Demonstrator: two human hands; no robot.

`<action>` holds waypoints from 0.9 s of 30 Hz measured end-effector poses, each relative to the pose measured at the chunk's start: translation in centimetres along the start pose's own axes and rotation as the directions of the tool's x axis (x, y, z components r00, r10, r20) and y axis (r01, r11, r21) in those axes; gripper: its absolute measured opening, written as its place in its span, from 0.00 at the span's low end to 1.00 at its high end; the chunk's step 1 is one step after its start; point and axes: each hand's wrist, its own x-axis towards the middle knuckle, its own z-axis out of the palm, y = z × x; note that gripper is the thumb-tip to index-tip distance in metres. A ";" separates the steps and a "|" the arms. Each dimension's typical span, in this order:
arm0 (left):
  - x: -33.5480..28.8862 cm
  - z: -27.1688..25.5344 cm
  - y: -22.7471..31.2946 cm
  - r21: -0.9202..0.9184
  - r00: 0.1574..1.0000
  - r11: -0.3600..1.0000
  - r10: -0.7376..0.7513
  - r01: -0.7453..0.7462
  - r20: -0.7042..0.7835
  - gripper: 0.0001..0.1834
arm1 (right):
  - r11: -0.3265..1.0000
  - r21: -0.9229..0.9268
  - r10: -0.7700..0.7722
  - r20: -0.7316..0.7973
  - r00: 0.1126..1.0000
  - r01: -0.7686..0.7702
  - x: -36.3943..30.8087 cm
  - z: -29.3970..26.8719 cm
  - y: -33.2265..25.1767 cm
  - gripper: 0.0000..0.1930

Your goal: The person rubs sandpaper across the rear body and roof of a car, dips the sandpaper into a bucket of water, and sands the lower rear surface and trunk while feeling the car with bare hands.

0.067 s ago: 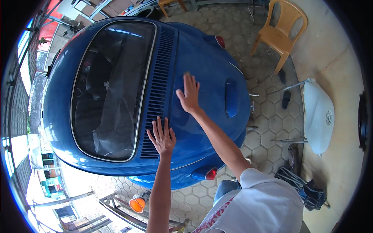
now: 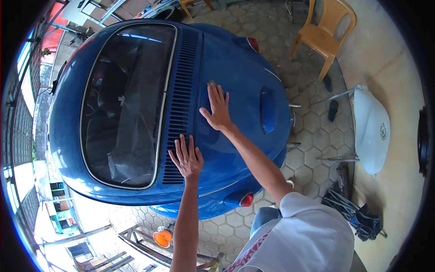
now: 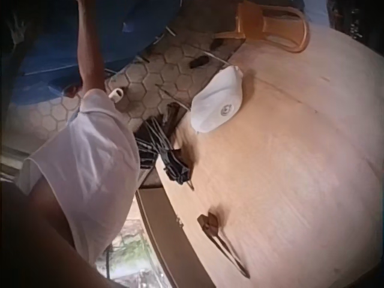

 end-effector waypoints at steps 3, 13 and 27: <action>0.0 -0.1 -0.7 0.021 1.000 1.000 0.015 -0.015 -0.021 0.24 | 0.976 -0.036 -0.205 0.202 0.958 0.216 -3.4 -2.2 1.5 0.49; 0.5 0.4 0.6 -0.013 0.999 1.000 0.025 -0.025 -0.023 0.24 | 0.915 -0.239 0.361 0.130 0.923 -0.324 -8.2 -7.6 15.0 0.49; 0.1 -0.4 -0.5 -0.024 0.997 0.997 -0.068 0.067 -0.027 0.23 | 0.992 -0.097 0.094 0.187 0.978 -0.077 -24.4 -0.4 5.3 0.48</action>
